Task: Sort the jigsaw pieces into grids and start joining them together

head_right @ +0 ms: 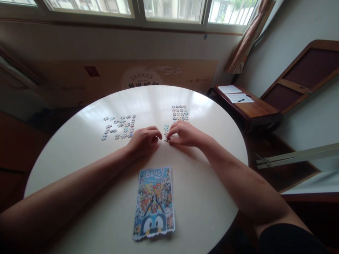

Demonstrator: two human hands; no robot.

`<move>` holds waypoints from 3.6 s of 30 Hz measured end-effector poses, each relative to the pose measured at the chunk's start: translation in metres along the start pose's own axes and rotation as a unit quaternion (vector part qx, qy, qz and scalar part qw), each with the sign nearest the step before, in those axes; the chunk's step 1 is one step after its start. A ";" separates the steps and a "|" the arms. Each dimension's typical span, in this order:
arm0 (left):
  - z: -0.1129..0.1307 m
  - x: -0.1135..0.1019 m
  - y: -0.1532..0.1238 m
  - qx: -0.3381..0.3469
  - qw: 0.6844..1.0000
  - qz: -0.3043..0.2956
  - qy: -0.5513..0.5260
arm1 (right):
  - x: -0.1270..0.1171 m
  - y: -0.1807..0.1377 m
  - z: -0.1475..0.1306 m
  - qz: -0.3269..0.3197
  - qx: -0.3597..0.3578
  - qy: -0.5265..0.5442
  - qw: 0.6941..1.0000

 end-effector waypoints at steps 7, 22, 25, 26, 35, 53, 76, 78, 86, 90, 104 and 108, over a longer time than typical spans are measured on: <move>0.001 0.003 0.000 0.009 1.000 -0.010 0.005 | 0.002 0.000 0.006 0.007 0.010 0.001 1.000; 0.023 0.004 -0.007 0.091 0.989 -0.040 0.109 | -0.012 0.000 -0.008 0.097 -0.008 -0.005 0.995; 0.027 0.006 -0.009 0.101 0.985 -0.055 0.132 | -0.019 -0.001 -0.007 0.143 0.009 0.000 0.990; 0.028 0.006 -0.010 0.102 0.984 -0.060 0.135 | -0.021 -0.001 -0.007 0.156 0.012 0.005 0.988; 0.011 -0.020 -0.004 0.068 0.979 -0.073 0.175 | -0.026 -0.005 -0.007 0.202 0.022 0.043 0.978; -0.157 -0.156 -0.041 -0.360 0.895 -0.097 0.244 | -0.022 -0.009 0.003 0.218 0.053 0.048 0.973; -0.190 -0.166 -0.065 -0.476 0.846 -0.086 0.223 | -0.019 -0.007 0.002 0.216 0.050 0.060 0.973; -0.192 -0.165 -0.065 -0.479 0.843 -0.089 0.227 | -0.019 -0.007 0.002 0.214 0.052 0.063 0.973; -0.202 -0.158 -0.065 -0.463 0.845 -0.095 0.251 | -0.016 -0.008 0.005 0.211 0.068 0.049 0.974; -0.206 -0.152 -0.061 -0.437 0.860 -0.074 0.253 | -0.016 -0.008 0.005 0.212 0.067 0.048 0.974; -0.151 -0.098 -0.019 -0.201 0.945 -0.005 0.259 | -0.020 -0.007 0.002 0.222 0.064 0.050 0.972; -0.151 -0.081 -0.017 -0.218 0.939 -0.032 0.262 | -0.024 -0.007 0.002 0.224 0.067 0.059 0.970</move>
Point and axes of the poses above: each hand's wrist, its own y-axis towards the middle knuckle, its own x-axis out of the palm, z = x × y, the point moved 9 cm from there along y, towards the middle knuckle, and after that the axes turned 5 degrees about -y, right-handed, at the moved point
